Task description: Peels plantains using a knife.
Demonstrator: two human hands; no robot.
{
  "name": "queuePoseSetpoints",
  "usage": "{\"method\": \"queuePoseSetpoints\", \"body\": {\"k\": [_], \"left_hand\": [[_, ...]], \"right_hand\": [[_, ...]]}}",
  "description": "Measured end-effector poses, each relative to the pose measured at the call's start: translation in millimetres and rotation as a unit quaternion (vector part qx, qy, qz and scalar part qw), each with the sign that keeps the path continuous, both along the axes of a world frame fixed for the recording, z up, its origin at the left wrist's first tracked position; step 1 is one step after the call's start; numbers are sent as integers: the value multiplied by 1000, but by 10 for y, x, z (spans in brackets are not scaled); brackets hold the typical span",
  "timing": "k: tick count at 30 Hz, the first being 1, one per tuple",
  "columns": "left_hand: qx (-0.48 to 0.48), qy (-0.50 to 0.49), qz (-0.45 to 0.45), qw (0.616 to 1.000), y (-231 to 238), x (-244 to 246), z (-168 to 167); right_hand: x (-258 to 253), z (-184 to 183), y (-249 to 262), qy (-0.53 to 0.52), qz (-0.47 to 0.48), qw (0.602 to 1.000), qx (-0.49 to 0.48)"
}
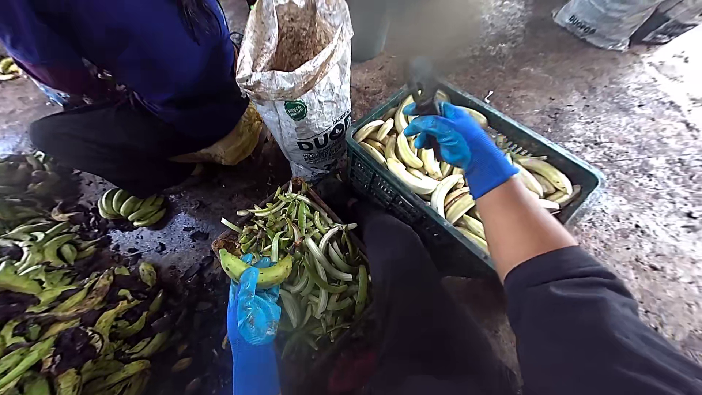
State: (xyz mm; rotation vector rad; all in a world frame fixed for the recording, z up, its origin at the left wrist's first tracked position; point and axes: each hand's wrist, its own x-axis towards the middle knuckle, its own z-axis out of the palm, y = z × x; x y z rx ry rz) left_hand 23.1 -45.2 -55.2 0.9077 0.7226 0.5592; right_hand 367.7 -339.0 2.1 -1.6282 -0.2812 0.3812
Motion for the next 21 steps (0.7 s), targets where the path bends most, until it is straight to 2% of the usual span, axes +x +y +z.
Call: {"method": "queuePoseSetpoints", "body": {"k": [1,4,5,7,9,13,15,17,18,19,21], "left_hand": [[-5,0,6,1000,-14,16,3],[-18,-3,30,999,-19,9,20],[-16,-7,36,999,3,17,32],[-14,-11,40,999,31,-29,42],[-9,-8,39,999,52,-41,69],[39,-16,47,998,52,-92,163],[96,-32,57,993,-1,-104,236],[150,-80,65,983,-4,-155,269],[182,-97,65,976,5,-191,281],[212,-104,65,970,13,-230,300],[259,-98,74,958,33,-290,343]], "right_hand": [[12,-159,55,8,10,1000,-17],[19,-1040,71,81,12,989,-123],[43,-1141,71,92,15,988,-123],[33,-1095,64,112,33,987,-111],[38,-857,56,97,32,990,-92],[-237,-160,198,-15,-13,997,71],[-552,73,370,-76,43,985,146],[-989,-13,693,-87,151,958,227],[-1339,-22,868,-42,177,960,213],[-1752,71,1023,30,176,976,121],[-2344,-104,1263,128,196,972,12]]}}
